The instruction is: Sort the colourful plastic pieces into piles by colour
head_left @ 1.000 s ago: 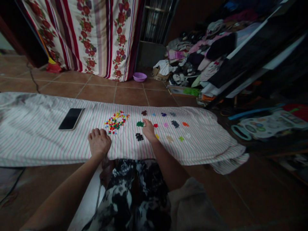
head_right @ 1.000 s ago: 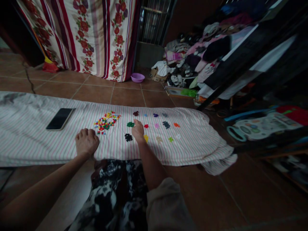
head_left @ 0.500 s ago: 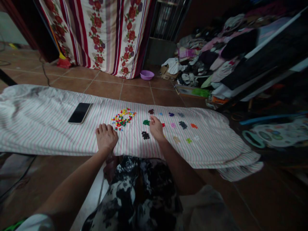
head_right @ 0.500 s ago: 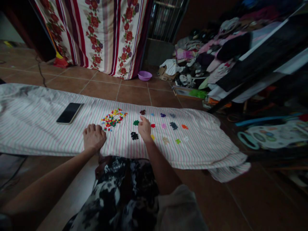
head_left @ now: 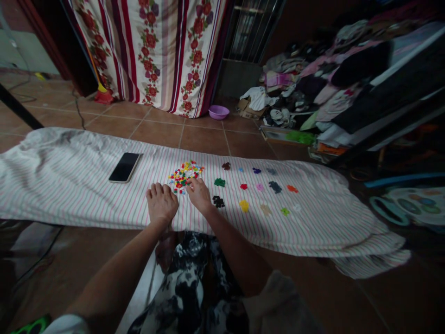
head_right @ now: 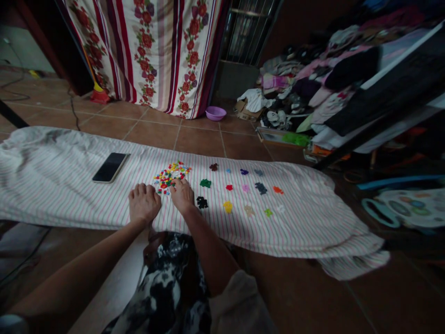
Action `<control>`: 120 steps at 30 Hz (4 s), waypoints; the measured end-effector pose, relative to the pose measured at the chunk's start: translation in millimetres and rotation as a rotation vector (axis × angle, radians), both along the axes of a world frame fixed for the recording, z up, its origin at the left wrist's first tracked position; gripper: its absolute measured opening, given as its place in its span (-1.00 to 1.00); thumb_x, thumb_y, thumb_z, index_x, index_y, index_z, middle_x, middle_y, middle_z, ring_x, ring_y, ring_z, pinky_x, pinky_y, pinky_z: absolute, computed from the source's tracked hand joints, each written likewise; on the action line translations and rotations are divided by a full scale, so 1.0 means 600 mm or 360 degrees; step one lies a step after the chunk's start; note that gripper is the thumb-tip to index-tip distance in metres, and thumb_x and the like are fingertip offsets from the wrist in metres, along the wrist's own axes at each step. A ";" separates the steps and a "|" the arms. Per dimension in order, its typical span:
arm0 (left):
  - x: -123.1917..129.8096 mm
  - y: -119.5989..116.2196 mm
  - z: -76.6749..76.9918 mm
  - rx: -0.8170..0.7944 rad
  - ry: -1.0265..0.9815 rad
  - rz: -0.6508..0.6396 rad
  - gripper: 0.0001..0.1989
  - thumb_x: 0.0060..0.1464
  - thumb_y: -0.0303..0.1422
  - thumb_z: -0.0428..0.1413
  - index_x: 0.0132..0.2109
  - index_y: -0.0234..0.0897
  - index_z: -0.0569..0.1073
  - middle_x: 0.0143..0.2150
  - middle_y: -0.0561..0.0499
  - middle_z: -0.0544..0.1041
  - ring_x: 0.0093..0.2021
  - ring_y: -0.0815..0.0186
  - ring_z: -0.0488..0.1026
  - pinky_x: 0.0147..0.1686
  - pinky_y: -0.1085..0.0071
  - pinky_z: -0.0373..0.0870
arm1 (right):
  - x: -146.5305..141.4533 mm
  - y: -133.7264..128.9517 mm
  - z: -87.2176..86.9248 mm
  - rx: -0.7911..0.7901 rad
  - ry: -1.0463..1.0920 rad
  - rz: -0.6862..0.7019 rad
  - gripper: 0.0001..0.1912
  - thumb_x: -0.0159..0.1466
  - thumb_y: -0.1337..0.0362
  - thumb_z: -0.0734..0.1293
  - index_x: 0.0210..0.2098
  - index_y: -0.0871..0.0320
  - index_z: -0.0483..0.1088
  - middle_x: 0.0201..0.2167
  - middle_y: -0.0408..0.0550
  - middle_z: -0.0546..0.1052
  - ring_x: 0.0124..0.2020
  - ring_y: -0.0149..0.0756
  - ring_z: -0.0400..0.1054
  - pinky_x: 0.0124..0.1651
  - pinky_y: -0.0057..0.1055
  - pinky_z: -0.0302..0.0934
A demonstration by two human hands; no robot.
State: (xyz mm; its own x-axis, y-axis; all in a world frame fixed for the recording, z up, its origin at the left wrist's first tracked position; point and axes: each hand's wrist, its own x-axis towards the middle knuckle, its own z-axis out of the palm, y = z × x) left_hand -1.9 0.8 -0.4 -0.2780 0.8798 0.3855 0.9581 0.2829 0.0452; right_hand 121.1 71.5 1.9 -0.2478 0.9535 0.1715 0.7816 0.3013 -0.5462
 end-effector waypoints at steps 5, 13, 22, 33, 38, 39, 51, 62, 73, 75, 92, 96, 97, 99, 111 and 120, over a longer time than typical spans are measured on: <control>0.000 0.001 -0.003 0.0007 -0.0002 -0.0007 -0.67 0.16 -0.29 -0.19 -0.15 -0.35 0.40 -0.06 -0.25 0.42 0.08 0.04 0.28 0.06 0.09 0.14 | -0.002 -0.010 -0.003 0.0112 -0.0170 0.0027 -0.80 0.32 0.22 0.23 -0.12 0.12 0.41 -0.16 -0.01 0.45 -0.13 -0.30 0.35 -0.08 -0.42 0.19; 0.003 0.004 0.000 -0.0025 -0.0005 -0.0006 -0.65 0.17 -0.30 -0.19 -0.09 -0.36 0.40 -0.02 -0.27 0.42 0.08 0.03 0.29 0.07 0.06 0.14 | -0.018 -0.014 -0.016 0.0204 -0.0278 -0.0157 -0.81 0.32 0.25 0.20 -0.14 0.10 0.39 -0.20 -0.04 0.47 -0.17 -0.31 0.35 -0.14 -0.43 0.16; 0.001 0.003 -0.007 -0.0038 -0.0020 -0.0029 -0.66 0.18 -0.29 -0.19 -0.09 -0.36 0.37 0.02 -0.28 0.39 0.14 0.02 0.25 0.09 0.08 0.12 | -0.015 -0.021 -0.018 0.0237 -0.0210 -0.0152 -0.68 0.25 0.39 0.18 -0.04 0.08 0.40 -0.15 -0.01 0.46 -0.12 -0.28 0.33 -0.09 -0.43 0.17; 0.004 0.005 0.004 -0.0151 -0.0028 -0.0009 -0.69 0.16 -0.28 -0.17 -0.11 -0.33 0.37 0.01 -0.27 0.40 0.14 0.00 0.23 0.06 0.07 0.13 | -0.001 -0.017 -0.020 0.0152 0.0203 -0.0107 -0.64 0.26 0.37 0.15 -0.02 0.05 0.41 -0.13 -0.05 0.46 -0.09 -0.28 0.33 -0.06 -0.43 0.19; 0.004 0.004 0.006 -0.0149 -0.0008 -0.0012 -0.67 0.17 -0.28 -0.19 -0.12 -0.34 0.37 -0.01 -0.26 0.39 0.12 0.01 0.24 0.05 0.09 0.14 | 0.002 -0.017 -0.022 0.0169 0.0321 -0.0090 -0.71 0.25 0.36 0.18 -0.13 0.06 0.47 -0.16 -0.07 0.47 -0.13 -0.31 0.35 -0.03 -0.44 0.18; 0.004 0.003 0.006 -0.0145 0.0003 -0.0013 -0.67 0.18 -0.28 -0.19 -0.12 -0.34 0.37 -0.01 -0.26 0.39 0.12 0.02 0.24 0.05 0.09 0.14 | 0.003 -0.017 -0.021 0.0170 0.0347 -0.0095 -0.71 0.25 0.36 0.18 -0.14 0.07 0.47 -0.17 -0.08 0.47 -0.14 -0.32 0.35 -0.03 -0.44 0.19; 0.005 0.001 0.006 -0.0074 0.0051 -0.0003 -0.68 0.16 -0.28 -0.19 -0.16 -0.33 0.39 -0.04 -0.24 0.40 0.08 0.03 0.26 0.02 0.12 0.16 | 0.010 -0.009 -0.018 0.0142 0.0397 -0.0142 -0.71 0.26 0.36 0.18 -0.12 0.07 0.48 -0.21 -0.07 0.49 -0.19 -0.33 0.37 -0.05 -0.43 0.22; 0.001 -0.002 0.003 -0.0038 -0.0011 -0.0018 -0.67 0.14 -0.27 -0.19 -0.17 -0.34 0.40 -0.09 -0.25 0.40 0.04 0.04 0.27 -0.01 0.12 0.15 | 0.083 0.023 0.021 0.0166 0.0506 -0.0180 -0.65 0.23 0.42 0.15 -0.13 0.09 0.49 -0.19 -0.07 0.50 -0.19 -0.36 0.39 -0.03 -0.43 0.26; 0.005 -0.005 0.012 -0.0022 0.0057 -0.0047 -0.70 0.14 -0.29 -0.16 -0.18 -0.31 0.40 -0.13 -0.22 0.41 -0.02 0.07 0.30 -0.04 0.14 0.18 | 0.182 0.081 0.024 0.0285 0.0286 -0.0426 -0.64 0.15 0.51 0.13 -0.29 0.12 0.51 -0.26 -0.04 0.50 -0.14 -0.30 0.37 -0.01 -0.35 0.23; 0.007 -0.004 0.013 -0.0017 0.0063 -0.0060 -0.73 0.13 -0.30 -0.15 -0.20 -0.30 0.40 -0.12 -0.21 0.42 -0.02 0.08 0.31 -0.03 0.15 0.18 | 0.184 0.090 0.011 0.0323 0.0228 -0.0422 -0.65 0.15 0.51 0.14 -0.31 0.12 0.51 -0.28 -0.03 0.51 -0.15 -0.28 0.38 -0.01 -0.33 0.23; 0.007 0.003 0.009 -0.0171 0.0022 -0.0003 -0.70 0.15 -0.28 -0.19 -0.13 -0.31 0.36 -0.03 -0.23 0.38 0.11 0.04 0.23 0.03 0.12 0.15 | 0.186 0.106 -0.035 0.0208 0.0088 -0.0256 -0.65 0.21 0.45 0.11 -0.21 0.18 0.51 -0.24 0.03 0.54 -0.12 -0.21 0.36 0.03 -0.27 0.18; 0.005 0.002 0.008 -0.0170 -0.0023 -0.0023 -0.68 0.15 -0.27 -0.19 -0.12 -0.33 0.36 -0.01 -0.25 0.37 0.12 0.02 0.21 0.03 0.11 0.14 | 0.193 0.109 -0.037 0.0168 0.0170 -0.0229 -0.63 0.16 0.47 0.12 -0.20 0.15 0.50 -0.23 0.01 0.54 -0.14 -0.21 0.38 0.02 -0.27 0.21; 0.005 0.002 0.008 -0.0167 -0.0026 -0.0030 -0.67 0.16 -0.26 -0.20 -0.12 -0.33 0.36 -0.01 -0.25 0.37 0.12 0.01 0.21 0.03 0.11 0.14 | 0.195 0.109 -0.037 0.0158 0.0196 -0.0218 -0.62 0.14 0.47 0.13 -0.21 0.14 0.51 -0.24 0.00 0.55 -0.15 -0.21 0.38 0.02 -0.27 0.22; 0.004 0.001 0.007 -0.0157 -0.0025 -0.0038 -0.67 0.16 -0.26 -0.21 -0.12 -0.33 0.36 -0.01 -0.26 0.37 0.12 0.01 0.21 0.03 0.11 0.14 | 0.200 0.108 -0.037 0.0133 0.0242 -0.0201 -0.61 0.12 0.48 0.13 -0.21 0.13 0.51 -0.23 -0.02 0.55 -0.15 -0.22 0.39 0.01 -0.27 0.24; 0.002 0.002 0.006 -0.0153 -0.0064 -0.0005 -0.67 0.15 -0.25 -0.19 -0.12 -0.34 0.35 0.00 -0.26 0.37 0.14 -0.01 0.21 0.05 0.10 0.13 | 0.198 0.095 -0.031 0.0260 0.0415 -0.0235 -0.56 0.07 0.51 0.09 -0.18 0.17 0.47 -0.20 0.04 0.53 -0.11 -0.17 0.39 0.04 -0.20 0.25; -0.001 0.003 0.000 -0.0122 -0.0116 0.0003 -0.67 0.15 -0.26 -0.19 -0.12 -0.34 0.36 -0.04 -0.25 0.38 0.12 -0.02 0.23 0.08 0.06 0.11 | 0.147 0.099 0.000 0.0391 0.0335 -0.0003 -0.63 0.14 0.44 0.12 -0.21 0.14 0.49 -0.22 0.01 0.52 -0.14 -0.19 0.38 0.01 -0.23 0.24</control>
